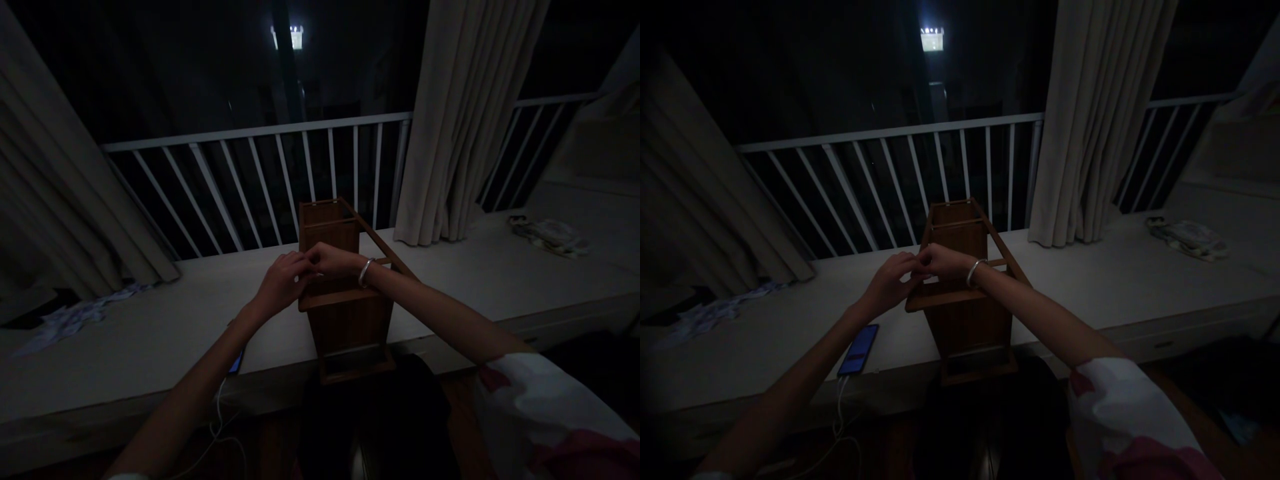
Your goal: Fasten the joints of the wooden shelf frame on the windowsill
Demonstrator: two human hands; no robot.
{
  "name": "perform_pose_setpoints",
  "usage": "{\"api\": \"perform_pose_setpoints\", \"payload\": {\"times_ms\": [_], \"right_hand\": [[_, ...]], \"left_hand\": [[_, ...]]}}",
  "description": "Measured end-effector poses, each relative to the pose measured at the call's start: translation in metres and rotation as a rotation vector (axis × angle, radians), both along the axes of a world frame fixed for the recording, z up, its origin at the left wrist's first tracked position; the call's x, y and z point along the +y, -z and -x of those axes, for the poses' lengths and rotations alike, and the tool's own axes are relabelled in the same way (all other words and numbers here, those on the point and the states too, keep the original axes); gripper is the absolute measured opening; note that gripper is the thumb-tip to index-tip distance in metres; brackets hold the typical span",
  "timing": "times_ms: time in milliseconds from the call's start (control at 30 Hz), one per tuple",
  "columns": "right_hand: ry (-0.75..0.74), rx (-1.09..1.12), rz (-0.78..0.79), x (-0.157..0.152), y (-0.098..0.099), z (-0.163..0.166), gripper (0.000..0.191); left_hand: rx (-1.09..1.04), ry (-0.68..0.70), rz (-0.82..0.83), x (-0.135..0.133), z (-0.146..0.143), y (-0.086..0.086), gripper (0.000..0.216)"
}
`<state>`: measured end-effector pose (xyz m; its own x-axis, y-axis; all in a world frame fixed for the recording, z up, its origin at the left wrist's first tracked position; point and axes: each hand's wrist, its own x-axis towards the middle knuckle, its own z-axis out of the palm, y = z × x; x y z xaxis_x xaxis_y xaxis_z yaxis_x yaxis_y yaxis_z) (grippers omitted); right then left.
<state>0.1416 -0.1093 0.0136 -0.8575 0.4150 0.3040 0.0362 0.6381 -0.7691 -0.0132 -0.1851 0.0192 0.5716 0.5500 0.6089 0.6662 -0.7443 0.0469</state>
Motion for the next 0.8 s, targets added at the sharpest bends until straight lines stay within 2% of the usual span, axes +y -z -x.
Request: {"api": "perform_pose_setpoints", "payload": {"times_ms": [133, 300, 433, 533, 600, 800], "right_hand": [[-0.005, -0.036, 0.036, 0.006, 0.0, -0.001, 0.021], [0.001, -0.082, 0.001, 0.009, -0.011, -0.006, 0.024], [0.174, 0.026, 0.095, 0.008, -0.017, -0.007, 0.027], [0.373, 0.165, 0.107, 0.01, -0.019, -0.006, 0.021], [0.453, 0.216, 0.099, 0.012, -0.018, -0.005, 0.017], [0.479, 0.243, 0.079, 0.018, -0.011, -0.004, 0.018]], "left_hand": [[-0.069, 0.026, 0.027, 0.002, 0.0, 0.002, 0.01], [-0.161, 0.041, 0.074, 0.002, 0.002, 0.003, 0.01], [-0.165, 0.059, 0.082, 0.003, 0.004, 0.004, 0.011], [-0.189, 0.049, 0.097, 0.007, 0.004, 0.003, 0.012], [-0.233, 0.046, 0.134, 0.011, 0.004, 0.003, 0.013], [-0.32, 0.064, 0.298, 0.025, 0.005, 0.003, 0.019]]}}
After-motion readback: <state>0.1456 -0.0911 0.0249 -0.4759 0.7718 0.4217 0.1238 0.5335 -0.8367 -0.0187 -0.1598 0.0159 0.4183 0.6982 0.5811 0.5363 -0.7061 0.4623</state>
